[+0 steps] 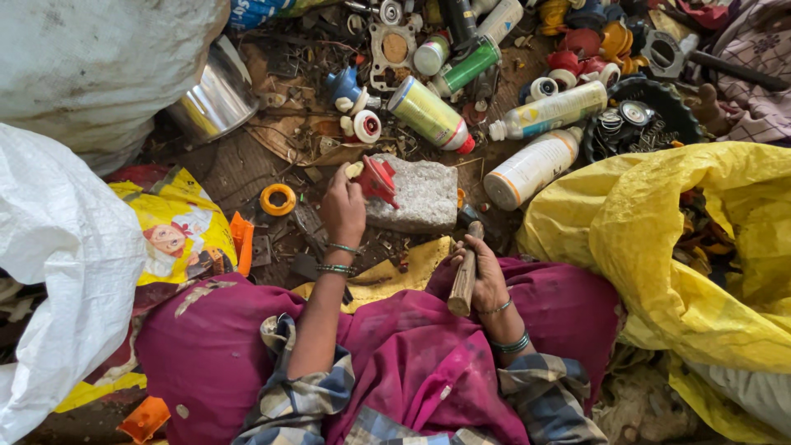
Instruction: The person sits on the ground and uses a hammer to repeatedly strike small plastic parts placed on a stone block. They break the parts into smaller pieces and occasionally toss the fragments aside.
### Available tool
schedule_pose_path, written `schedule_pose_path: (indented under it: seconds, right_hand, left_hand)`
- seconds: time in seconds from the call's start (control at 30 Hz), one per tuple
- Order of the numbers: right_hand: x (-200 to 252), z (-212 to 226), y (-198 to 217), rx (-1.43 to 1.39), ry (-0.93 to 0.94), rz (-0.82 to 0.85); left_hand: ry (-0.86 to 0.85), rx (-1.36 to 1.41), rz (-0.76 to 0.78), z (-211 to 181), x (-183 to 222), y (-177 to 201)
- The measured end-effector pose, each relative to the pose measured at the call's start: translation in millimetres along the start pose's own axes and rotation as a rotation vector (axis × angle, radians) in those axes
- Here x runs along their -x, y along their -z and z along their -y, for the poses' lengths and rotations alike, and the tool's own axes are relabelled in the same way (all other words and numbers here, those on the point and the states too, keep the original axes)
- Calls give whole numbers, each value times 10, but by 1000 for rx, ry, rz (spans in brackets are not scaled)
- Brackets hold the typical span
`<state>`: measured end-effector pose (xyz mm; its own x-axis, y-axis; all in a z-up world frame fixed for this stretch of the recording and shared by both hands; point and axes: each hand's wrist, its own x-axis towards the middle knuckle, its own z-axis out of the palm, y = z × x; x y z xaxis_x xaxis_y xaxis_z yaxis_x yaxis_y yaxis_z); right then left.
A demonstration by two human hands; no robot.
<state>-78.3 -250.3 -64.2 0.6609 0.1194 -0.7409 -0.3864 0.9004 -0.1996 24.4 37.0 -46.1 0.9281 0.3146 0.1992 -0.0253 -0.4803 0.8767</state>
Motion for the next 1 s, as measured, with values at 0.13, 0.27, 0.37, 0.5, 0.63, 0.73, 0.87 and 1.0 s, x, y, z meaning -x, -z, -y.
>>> schedule_pose_path:
  seconds: [0.13, 0.27, 0.37, 0.5, 0.63, 0.73, 0.87, 1.0]
  right_hand:
    - [50, 65, -60, -58, 35, -1]
    - [1, 152, -41, -249, -110, 59]
    - [-109, 194, 78, -216, -113, 76]
    - [-182, 251, 230, -154, -116, 68]
    - [39, 120, 103, 286, 122, 31]
    - [411, 3, -330, 770, 429, -32]
    - [1152, -91, -932, 1122, 752, -34]
    - [1659, -274, -1392, 1139, 917, 177]
  left_hand:
    - [38, -14, 163, -85, 7, 76]
    - [128, 104, 253, -228, -7, 166]
    - [-21, 47, 117, -302, -7, 201]
    - [-20, -51, 297, -366, -21, 231]
    - [-192, 35, 280, -389, 17, 263]
    - [-183, 77, 320, -368, -41, 283]
    - [-19, -199, 470, -246, -46, 268]
    - [-162, -327, 445, -119, -24, 257]
